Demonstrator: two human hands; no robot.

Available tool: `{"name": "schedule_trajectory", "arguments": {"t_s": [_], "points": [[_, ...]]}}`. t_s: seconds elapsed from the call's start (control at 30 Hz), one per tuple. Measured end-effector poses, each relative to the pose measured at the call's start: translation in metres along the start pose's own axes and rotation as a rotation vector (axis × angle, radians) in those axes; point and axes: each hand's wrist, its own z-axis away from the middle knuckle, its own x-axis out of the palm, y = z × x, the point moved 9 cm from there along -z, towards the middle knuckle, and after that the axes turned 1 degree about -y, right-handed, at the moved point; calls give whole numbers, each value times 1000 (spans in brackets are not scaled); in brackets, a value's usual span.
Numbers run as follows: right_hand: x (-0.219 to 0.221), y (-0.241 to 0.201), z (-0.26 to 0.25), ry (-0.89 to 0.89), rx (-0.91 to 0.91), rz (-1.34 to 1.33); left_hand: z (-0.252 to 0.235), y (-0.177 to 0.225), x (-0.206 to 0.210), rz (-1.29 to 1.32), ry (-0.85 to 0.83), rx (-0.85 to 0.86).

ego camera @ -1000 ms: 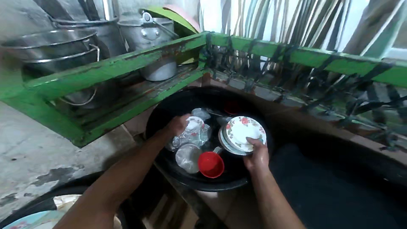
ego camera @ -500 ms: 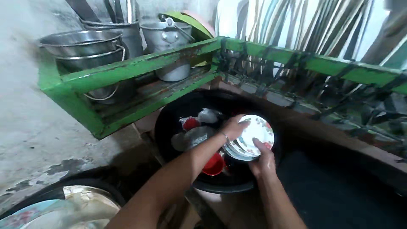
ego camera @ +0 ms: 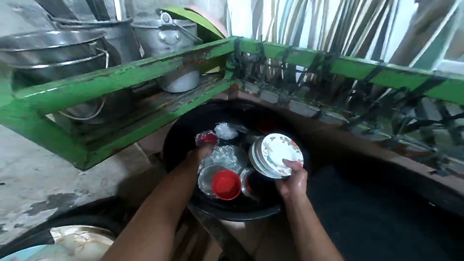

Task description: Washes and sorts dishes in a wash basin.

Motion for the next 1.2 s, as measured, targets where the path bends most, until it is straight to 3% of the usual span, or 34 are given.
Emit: {"name": "schedule_trajectory", "arguments": {"t_s": [0.1,0.27,0.4,0.6,0.67,0.8,0.97,1.1,1.2], "points": [[-1,-2,-4,2,-15,-21,-10,0,2,-11,-55,26],[3,-2,-5,-10,-13,-22,-14,24,1,-118,56,218],[4,-5,-2,2,-20,5,-7,19,16,-278,-31,132],[1,-4,-4,1,-24,-22,71,12,23,-100,-8,-97],[1,-4,-4,-8,-26,-26,52,12,31,-87,74,-8],[0,-3,-3,7,-29,-38,18,50,24,-247,47,137],[-6,-3,-4,43,-31,-17,27,56,-38,92,251,157],[-3,-5,-4,47,-89,88,68,72,-110,267,600,179],[1,-5,-2,32,-93,117,76,88,-113,611,612,169]]}}
